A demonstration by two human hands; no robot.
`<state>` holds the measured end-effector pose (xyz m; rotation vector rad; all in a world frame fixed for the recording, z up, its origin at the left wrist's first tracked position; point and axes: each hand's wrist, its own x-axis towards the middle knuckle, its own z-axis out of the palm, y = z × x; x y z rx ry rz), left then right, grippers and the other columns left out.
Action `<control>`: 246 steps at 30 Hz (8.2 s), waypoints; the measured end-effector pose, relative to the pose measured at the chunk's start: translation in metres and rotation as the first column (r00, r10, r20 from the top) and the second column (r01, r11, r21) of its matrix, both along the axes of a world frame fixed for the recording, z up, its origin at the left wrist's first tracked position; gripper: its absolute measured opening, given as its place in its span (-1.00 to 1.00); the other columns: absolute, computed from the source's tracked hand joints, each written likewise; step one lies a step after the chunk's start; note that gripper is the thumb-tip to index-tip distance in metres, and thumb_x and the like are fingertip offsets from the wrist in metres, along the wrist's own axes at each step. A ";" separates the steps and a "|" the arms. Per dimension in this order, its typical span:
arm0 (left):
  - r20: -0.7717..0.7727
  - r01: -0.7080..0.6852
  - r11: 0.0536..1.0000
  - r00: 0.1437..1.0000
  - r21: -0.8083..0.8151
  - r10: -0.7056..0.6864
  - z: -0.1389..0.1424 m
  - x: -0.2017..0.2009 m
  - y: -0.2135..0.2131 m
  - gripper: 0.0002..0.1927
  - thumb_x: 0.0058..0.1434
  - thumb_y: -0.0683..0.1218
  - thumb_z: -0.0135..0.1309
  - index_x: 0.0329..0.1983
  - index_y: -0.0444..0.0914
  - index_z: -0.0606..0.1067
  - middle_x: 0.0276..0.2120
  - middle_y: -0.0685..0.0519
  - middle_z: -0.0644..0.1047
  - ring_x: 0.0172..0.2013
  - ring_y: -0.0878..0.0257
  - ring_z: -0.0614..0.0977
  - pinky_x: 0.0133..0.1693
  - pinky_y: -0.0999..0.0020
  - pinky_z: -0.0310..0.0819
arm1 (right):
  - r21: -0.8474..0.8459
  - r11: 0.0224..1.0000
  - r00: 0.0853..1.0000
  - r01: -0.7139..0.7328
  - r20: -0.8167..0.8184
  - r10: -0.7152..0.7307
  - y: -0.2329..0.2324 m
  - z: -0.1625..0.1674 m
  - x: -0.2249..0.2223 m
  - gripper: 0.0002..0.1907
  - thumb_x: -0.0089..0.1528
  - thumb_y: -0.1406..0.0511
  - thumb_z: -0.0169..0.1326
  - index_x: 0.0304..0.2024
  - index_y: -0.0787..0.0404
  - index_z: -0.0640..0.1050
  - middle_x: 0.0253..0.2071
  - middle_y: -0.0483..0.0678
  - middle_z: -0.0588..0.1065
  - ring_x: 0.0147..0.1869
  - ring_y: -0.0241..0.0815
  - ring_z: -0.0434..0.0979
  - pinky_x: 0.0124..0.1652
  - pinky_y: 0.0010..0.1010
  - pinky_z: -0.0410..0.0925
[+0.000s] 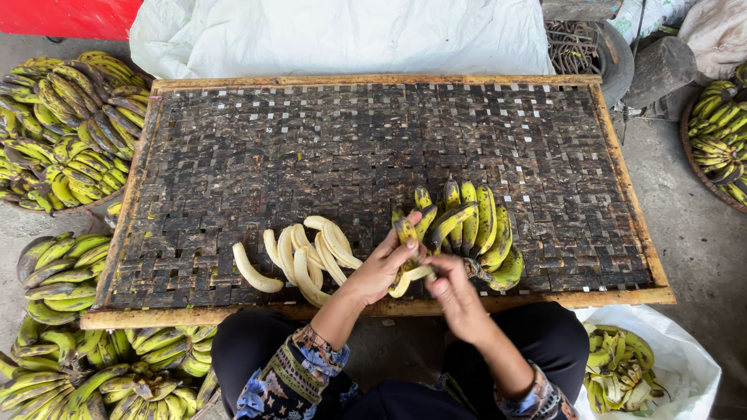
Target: The person sits on the floor in front of a woven bamboo mat and peels green bananas one at a time using a small knife, pulling the skin off by hand. Peeled bananas are laid on the mat and discarded peels are dropped into a plastic sack beside them.
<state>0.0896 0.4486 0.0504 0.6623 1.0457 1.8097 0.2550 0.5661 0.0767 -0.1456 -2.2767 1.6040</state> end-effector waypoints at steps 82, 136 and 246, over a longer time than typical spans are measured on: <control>0.295 0.090 0.996 0.952 0.001 -0.086 0.022 0.038 0.017 -0.37 0.30 -0.19 -0.03 0.44 -0.08 0.16 0.07 -0.05 0.51 0.01 0.18 0.60 0.10 0.25 0.59 | -0.615 0.561 0.633 0.554 -0.128 -0.764 0.061 -0.031 0.062 -0.81 0.44 0.24 0.16 -0.07 0.26 0.60 -0.23 -0.04 0.56 -0.29 -0.28 0.52 -0.28 -0.43 0.40; 0.568 -0.691 0.723 0.599 0.009 0.565 0.000 0.024 0.015 -0.63 0.43 0.21 -0.08 -0.13 -0.18 0.39 -0.38 0.10 0.39 -0.41 0.29 0.41 -0.48 0.40 0.34 | -0.034 0.993 0.969 0.116 0.222 -0.106 -0.072 -0.002 0.023 -0.44 0.42 0.21 -0.15 0.46 0.11 0.15 -0.24 -0.05 0.36 -0.21 -0.22 0.39 -0.10 -0.43 0.33; -0.554 -0.758 0.652 0.537 0.013 0.636 -0.037 0.056 0.054 -0.46 0.41 -0.16 0.03 0.31 -0.33 0.06 0.00 -0.17 0.42 -0.08 0.14 0.55 0.03 0.25 0.44 | -0.570 0.732 0.897 0.372 0.422 -0.128 -0.022 -0.046 0.040 -0.53 0.41 0.22 -0.21 0.38 -0.13 0.15 -0.33 -0.10 0.35 -0.65 -0.34 0.23 -0.68 -0.49 0.17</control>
